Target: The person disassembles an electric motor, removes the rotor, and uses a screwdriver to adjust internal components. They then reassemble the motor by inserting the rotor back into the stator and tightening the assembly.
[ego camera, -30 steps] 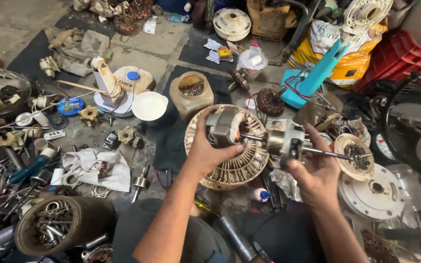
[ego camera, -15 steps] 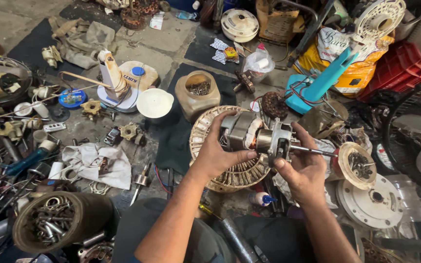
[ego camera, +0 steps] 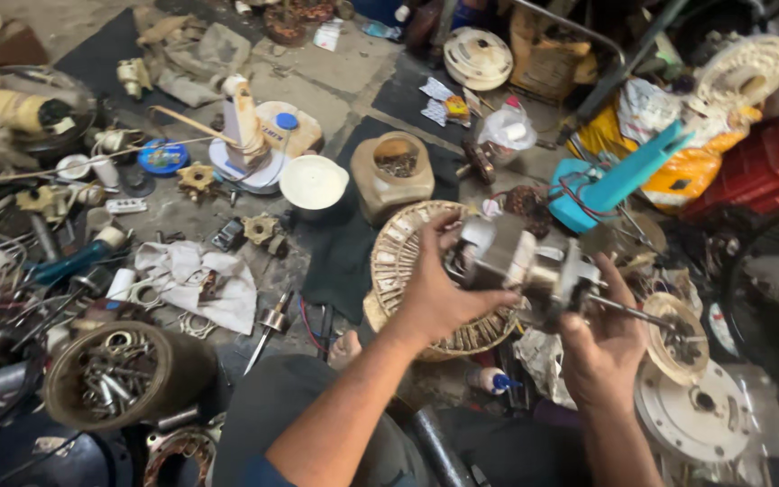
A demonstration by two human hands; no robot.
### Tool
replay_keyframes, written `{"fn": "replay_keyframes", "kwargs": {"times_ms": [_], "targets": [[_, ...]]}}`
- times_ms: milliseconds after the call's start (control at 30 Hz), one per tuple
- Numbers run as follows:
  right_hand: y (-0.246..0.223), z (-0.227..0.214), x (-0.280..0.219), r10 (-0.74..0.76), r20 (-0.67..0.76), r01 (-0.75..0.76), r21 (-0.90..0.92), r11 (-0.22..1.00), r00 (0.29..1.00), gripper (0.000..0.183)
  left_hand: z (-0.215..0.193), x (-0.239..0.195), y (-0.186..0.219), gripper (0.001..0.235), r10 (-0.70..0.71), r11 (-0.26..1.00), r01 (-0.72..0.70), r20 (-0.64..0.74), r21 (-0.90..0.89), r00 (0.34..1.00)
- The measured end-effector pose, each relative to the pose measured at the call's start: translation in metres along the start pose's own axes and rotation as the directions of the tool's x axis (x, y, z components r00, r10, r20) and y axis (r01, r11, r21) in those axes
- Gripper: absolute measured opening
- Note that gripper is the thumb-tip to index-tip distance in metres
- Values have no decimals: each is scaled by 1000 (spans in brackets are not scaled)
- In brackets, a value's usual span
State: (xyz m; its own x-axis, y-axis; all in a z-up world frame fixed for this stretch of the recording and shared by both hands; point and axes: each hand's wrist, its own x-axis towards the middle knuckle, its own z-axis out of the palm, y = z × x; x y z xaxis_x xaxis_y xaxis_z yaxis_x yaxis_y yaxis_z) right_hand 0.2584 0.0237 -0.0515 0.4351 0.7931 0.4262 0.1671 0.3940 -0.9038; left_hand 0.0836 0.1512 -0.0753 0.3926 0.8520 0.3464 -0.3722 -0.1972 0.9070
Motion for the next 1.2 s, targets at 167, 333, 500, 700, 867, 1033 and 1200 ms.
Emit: {"fn": "replay_keyframes", "kwargs": {"times_ms": [167,333,500,700,867,1033,1200], "targets": [[27,-21,-5,63,36,-71,363,929,997,70,9,-9,14,138,253,929,-219,-80,297,964],[57,-58,-12,146,-49,-111,431,896,988,35,5,-16,29,134,350,840,-322,16,436,937],[65,-63,-16,143,-26,-119,421,899,989,28,5,-19,35,130,375,819,-350,38,455,926],[62,-63,-16,193,-94,-136,424,896,977,24,4,-18,31,124,400,830,-373,23,415,916],[64,-76,-16,194,-127,-128,403,906,973,22,3,-15,30,108,468,818,-430,-6,383,884],[45,-61,-14,77,-20,-58,483,873,997,26,3,-13,30,106,506,822,-467,-44,326,861],[8,-29,-6,0,4,-2,359,934,1000,51,5,-12,27,113,403,905,-384,-78,183,912]]}}
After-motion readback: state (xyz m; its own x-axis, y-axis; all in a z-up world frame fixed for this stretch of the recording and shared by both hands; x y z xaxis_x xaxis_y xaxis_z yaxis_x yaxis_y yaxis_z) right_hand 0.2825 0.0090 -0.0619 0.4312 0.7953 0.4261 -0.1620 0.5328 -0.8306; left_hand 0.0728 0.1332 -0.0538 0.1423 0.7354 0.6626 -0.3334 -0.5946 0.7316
